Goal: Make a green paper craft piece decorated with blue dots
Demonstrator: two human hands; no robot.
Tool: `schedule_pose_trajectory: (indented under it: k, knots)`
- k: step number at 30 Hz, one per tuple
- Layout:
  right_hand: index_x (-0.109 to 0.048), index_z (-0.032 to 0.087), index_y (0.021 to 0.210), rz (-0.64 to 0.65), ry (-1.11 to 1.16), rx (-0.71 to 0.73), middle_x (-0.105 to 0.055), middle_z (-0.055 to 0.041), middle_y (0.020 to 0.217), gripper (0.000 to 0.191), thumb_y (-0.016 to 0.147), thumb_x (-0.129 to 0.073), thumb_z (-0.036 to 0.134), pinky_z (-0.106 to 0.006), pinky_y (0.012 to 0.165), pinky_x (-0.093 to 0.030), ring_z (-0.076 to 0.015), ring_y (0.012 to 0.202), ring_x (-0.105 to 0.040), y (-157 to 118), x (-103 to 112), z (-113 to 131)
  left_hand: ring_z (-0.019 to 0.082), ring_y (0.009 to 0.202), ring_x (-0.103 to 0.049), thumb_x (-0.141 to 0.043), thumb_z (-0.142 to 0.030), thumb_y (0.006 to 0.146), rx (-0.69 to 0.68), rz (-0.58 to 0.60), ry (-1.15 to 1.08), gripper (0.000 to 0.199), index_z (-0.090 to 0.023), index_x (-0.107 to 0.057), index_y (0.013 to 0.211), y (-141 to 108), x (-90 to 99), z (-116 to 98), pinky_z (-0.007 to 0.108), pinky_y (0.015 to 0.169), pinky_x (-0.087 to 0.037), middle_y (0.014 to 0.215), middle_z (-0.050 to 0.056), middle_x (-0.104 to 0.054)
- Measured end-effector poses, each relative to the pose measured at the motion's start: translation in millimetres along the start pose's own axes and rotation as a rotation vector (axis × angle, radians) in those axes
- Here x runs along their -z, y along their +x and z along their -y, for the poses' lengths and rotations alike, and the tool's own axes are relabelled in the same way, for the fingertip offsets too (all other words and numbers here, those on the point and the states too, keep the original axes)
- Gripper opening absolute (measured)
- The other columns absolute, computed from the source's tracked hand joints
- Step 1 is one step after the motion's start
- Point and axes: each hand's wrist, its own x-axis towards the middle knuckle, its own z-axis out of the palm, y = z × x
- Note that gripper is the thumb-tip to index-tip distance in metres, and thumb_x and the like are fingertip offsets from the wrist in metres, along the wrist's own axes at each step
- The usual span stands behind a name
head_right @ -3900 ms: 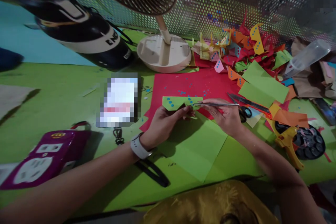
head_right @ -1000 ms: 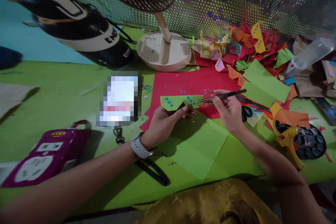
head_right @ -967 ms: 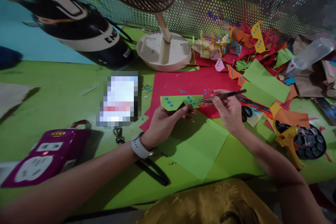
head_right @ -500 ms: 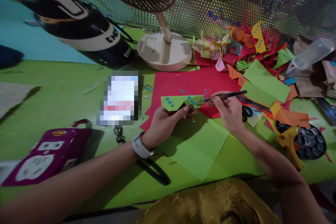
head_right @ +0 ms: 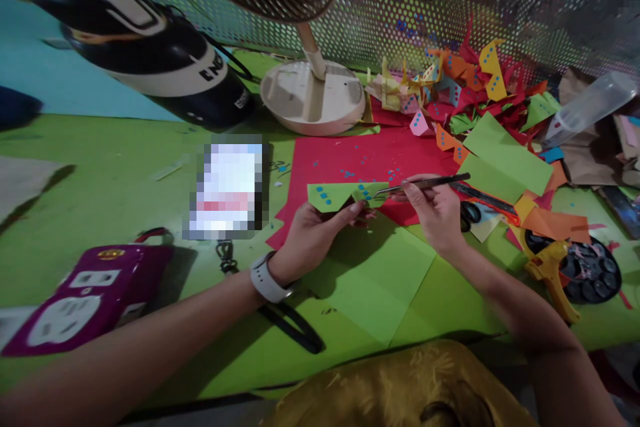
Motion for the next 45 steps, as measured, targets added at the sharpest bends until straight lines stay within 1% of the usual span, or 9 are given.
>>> schedule_pose_trajectory:
  k: [4, 7, 15, 21, 27, 33, 37, 41, 45]
  knots:
    - [-0.061, 0.025, 0.089, -0.01, -0.002, 0.014, -0.075, 0.0013, 0.076, 0.027, 0.08, -0.073, 0.047, -0.034, 0.07, -0.063, -0.0193, 0.071, -0.076, -0.4, -0.9, -0.5, 0.018, 0.07, -0.074, -0.076, -0.041, 0.077, -0.001, -0.003, 0.015, 0.027, -0.016, -0.07, 0.084, -0.1, -0.2, -1.9, 0.027, 0.065, -0.063, 0.08, 0.006, -0.078]
    - [-0.062, 0.025, 0.091, 0.003, -0.015, 0.064, -0.075, 0.0007, 0.078, 0.022, 0.082, -0.071, 0.043, -0.033, 0.068, -0.064, -0.0185, 0.07, -0.075, -3.8, -2.0, 0.0, 0.019, 0.071, -0.074, -0.076, -0.043, 0.077, -0.005, 0.008, 0.023, 0.029, -0.015, -0.07, 0.084, -0.3, -0.3, -2.5, 0.03, 0.066, -0.063, 0.079, 0.006, -0.077]
    - [-0.065, 0.024, 0.093, 0.006, -0.237, 0.217, -0.076, -0.001, 0.085, 0.016, 0.087, -0.067, 0.039, -0.03, 0.067, -0.063, -0.0172, 0.075, -0.075, -13.3, -1.3, -1.9, 0.021, 0.072, -0.075, -0.077, -0.046, 0.075, 0.021, 0.008, 0.038, 0.034, -0.014, -0.071, 0.084, -1.2, -0.3, -1.6, 0.032, 0.067, -0.064, 0.08, 0.009, -0.078]
    - [-0.066, 0.026, 0.096, 0.028, -0.261, 0.29, -0.076, 0.0002, 0.088, 0.01, 0.088, -0.067, 0.031, -0.029, 0.069, -0.062, -0.0161, 0.077, -0.075, -13.1, 1.4, -4.5, 0.021, 0.073, -0.075, -0.078, -0.046, 0.074, 0.012, 0.003, -0.014, 0.035, -0.014, -0.072, 0.086, -0.6, 0.6, 3.1, 0.034, 0.07, -0.064, 0.081, 0.008, -0.078]
    - [-0.068, 0.025, 0.095, 0.025, -0.345, 0.29, -0.076, -0.0006, 0.089, 0.01, 0.089, -0.066, 0.032, -0.029, 0.068, -0.062, -0.0167, 0.077, -0.075, -12.7, 3.5, -2.4, 0.02, 0.073, -0.075, -0.08, -0.043, 0.073, 0.028, -0.004, -0.043, 0.032, -0.015, -0.071, 0.084, -0.9, -0.9, 0.6, 0.031, 0.068, -0.064, 0.079, 0.006, -0.077]
    - [-0.067, 0.025, 0.094, 0.027, -0.353, 0.309, -0.076, -0.0004, 0.087, 0.009, 0.088, -0.066, 0.031, -0.029, 0.07, -0.062, -0.016, 0.076, -0.074, -11.5, 3.8, 0.6, 0.019, 0.069, -0.074, -0.079, -0.044, 0.073, 0.019, 0.006, -0.049, 0.032, -0.015, -0.071, 0.084, -1.1, -1.4, -0.6, 0.032, 0.069, -0.064, 0.075, 0.006, -0.076]
    - [-0.067, 0.025, 0.095, 0.029, -0.36, 0.298, -0.075, -0.0007, 0.086, 0.011, 0.088, -0.066, 0.034, -0.03, 0.07, -0.062, -0.0164, 0.076, -0.074, -11.5, 4.3, 1.2, 0.021, 0.072, -0.075, -0.079, -0.047, 0.073, 0.017, 0.012, -0.036, 0.036, -0.015, -0.07, 0.084, -1.0, -0.6, -1.0, 0.032, 0.068, -0.065, 0.077, 0.007, -0.077]
    - [-0.067, 0.026, 0.095, -0.006, -0.356, 0.327, -0.074, -0.0003, 0.088, 0.01, 0.089, -0.066, 0.033, -0.029, 0.069, -0.062, -0.016, 0.077, -0.074, -11.7, 6.5, 0.3, 0.022, 0.075, -0.075, -0.078, -0.048, 0.073, 0.031, 0.014, -0.011, 0.036, -0.014, -0.07, 0.084, -0.9, -0.6, -3.0, 0.032, 0.068, -0.065, 0.082, 0.01, -0.078]
    - [-0.066, 0.024, 0.095, -0.004, -0.311, 0.298, -0.074, -0.0013, 0.087, 0.011, 0.089, -0.066, 0.034, -0.029, 0.068, -0.062, -0.0162, 0.075, -0.074, -11.1, 7.6, 0.5, 0.021, 0.073, -0.075, -0.078, -0.048, 0.073, 0.029, -0.001, -0.008, 0.037, -0.014, -0.07, 0.084, -1.0, -1.0, -3.9, 0.033, 0.068, -0.065, 0.08, 0.009, -0.078]
